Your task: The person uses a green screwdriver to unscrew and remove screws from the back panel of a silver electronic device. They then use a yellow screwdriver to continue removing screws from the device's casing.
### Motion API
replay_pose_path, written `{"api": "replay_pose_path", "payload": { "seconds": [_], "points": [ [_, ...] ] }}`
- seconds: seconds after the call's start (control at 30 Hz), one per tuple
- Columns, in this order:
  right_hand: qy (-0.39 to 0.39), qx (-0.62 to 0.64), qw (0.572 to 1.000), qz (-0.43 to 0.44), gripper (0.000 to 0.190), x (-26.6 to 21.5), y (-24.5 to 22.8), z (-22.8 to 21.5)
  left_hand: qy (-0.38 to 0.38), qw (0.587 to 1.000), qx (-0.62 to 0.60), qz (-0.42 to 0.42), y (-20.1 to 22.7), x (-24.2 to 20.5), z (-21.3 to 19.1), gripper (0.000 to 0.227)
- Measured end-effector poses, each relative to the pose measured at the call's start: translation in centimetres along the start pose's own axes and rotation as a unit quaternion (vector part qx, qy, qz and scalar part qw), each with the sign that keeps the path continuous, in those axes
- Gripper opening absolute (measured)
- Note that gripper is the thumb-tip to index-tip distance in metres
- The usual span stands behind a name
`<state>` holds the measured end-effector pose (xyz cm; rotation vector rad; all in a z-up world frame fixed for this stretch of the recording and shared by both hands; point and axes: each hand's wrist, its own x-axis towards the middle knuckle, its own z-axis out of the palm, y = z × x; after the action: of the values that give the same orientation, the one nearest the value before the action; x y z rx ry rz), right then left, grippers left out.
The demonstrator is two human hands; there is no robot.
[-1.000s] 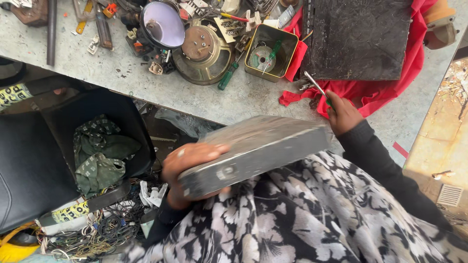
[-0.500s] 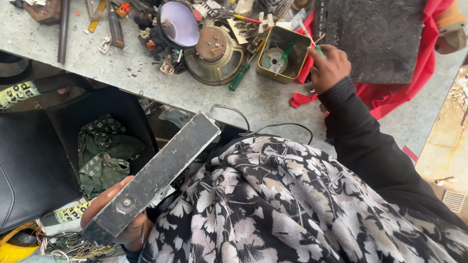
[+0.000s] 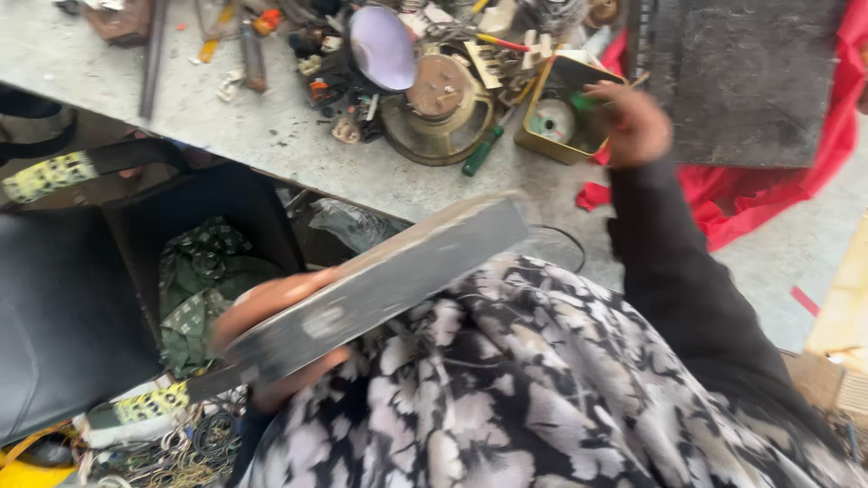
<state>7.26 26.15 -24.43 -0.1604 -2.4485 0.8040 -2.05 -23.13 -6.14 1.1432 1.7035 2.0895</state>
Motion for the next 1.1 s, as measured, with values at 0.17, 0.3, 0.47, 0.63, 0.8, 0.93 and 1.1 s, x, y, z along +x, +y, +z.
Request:
{"api": "replay_pose_path", "payload": {
  "seconds": [0.17, 0.3, 0.47, 0.63, 0.8, 0.93, 1.1],
  "points": [
    [0.08, 0.455, 0.861, 0.215, 0.035, 0.0, -6.2, -10.4, -0.079, 0.987, 0.133, 0.034, -1.3, 5.5, 4.8, 0.055],
    [-0.115, 0.235, 0.925, 0.274, 0.05, -3.0, -14.2, -18.9, -0.141, 0.98, 0.126, 0.059, -1.4, 8.3, 6.6, 0.053],
    [-0.352, 0.072, 0.917, 0.174, 0.052, -5.2, -23.1, -21.7, -0.184, 0.971, 0.141, 0.063, -0.3, 9.7, 7.5, 0.052],
    [-0.406, 0.009, 0.913, 0.029, 0.061, -2.0, -27.2, -21.8, -0.206, 0.969, 0.124, 0.053, 0.2, 10.1, 7.6, 0.052],
    [-0.418, -0.034, 0.906, 0.057, 0.062, -0.4, -28.1, -21.4, -0.22, 0.966, 0.118, 0.06, 0.1, 10.1, 7.6, 0.052],
    [-0.429, -0.038, 0.902, 0.041, 0.062, -0.2, -27.5, -21.5, -0.218, 0.968, 0.107, 0.058, -0.1, 9.9, 7.7, 0.052],
    [-0.441, -0.045, 0.894, 0.059, 0.06, -0.2, -27.5, -21.6, -0.21, 0.97, 0.107, 0.055, -0.3, 9.8, 7.7, 0.053]
  ]
}}
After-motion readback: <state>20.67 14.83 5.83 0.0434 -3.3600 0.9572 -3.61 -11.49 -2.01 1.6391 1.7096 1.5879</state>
